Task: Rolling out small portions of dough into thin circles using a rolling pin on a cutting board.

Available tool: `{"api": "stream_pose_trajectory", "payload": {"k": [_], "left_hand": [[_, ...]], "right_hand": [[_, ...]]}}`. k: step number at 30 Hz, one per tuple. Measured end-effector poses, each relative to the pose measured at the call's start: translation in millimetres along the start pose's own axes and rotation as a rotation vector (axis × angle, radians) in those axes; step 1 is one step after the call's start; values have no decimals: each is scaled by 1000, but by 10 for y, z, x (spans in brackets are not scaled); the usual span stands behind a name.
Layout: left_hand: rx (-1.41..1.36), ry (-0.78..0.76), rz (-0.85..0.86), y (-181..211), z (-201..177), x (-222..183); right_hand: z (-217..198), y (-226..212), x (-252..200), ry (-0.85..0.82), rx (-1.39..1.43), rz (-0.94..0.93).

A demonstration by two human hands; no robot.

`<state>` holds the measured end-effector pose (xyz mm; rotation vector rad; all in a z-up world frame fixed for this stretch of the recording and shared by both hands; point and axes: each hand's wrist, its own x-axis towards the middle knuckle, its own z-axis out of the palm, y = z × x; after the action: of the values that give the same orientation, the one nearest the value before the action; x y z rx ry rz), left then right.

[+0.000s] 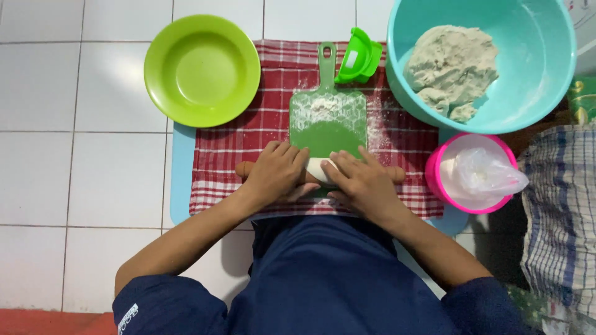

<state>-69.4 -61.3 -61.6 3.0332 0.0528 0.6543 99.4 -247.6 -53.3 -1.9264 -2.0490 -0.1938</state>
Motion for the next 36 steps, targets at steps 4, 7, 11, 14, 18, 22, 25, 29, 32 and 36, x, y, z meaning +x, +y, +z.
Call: {"api": "stream_pose_trajectory", "payload": {"k": [4, 7, 11, 14, 18, 22, 25, 29, 32, 36], "left_hand": [[14, -50, -36, -61, -65, 81], [9, -111, -36, -104, -71, 119], [-71, -228, -2, -162, -145, 207], [-117, -295, 0, -194, -173, 253], [-152, -365, -14, -209, -229, 277], [-119, -308, 23, -246, -143, 278], [-219, -276, 48, -250, -91, 311], [-245, -208, 114, -237, 63, 366], [-276, -246, 115, -221, 67, 438], [-318, -366, 66, -234, 58, 534]], "right_hand": [[9, 123, 116, 10, 19, -2], [-9, 209, 150, -11, 82, 3], [26, 325, 180, 49, 145, -73], [14, 383, 238, 55, 193, -79], [-377, 441, 375, -207, 480, -69], [-348, 501, 365, -195, 480, -22], [-304, 515, 366, -184, 501, 16], [-210, 574, 320, -180, 517, 77], [-381, 550, 366, -258, 457, 137], [-319, 615, 292, -337, 333, 172]]}}
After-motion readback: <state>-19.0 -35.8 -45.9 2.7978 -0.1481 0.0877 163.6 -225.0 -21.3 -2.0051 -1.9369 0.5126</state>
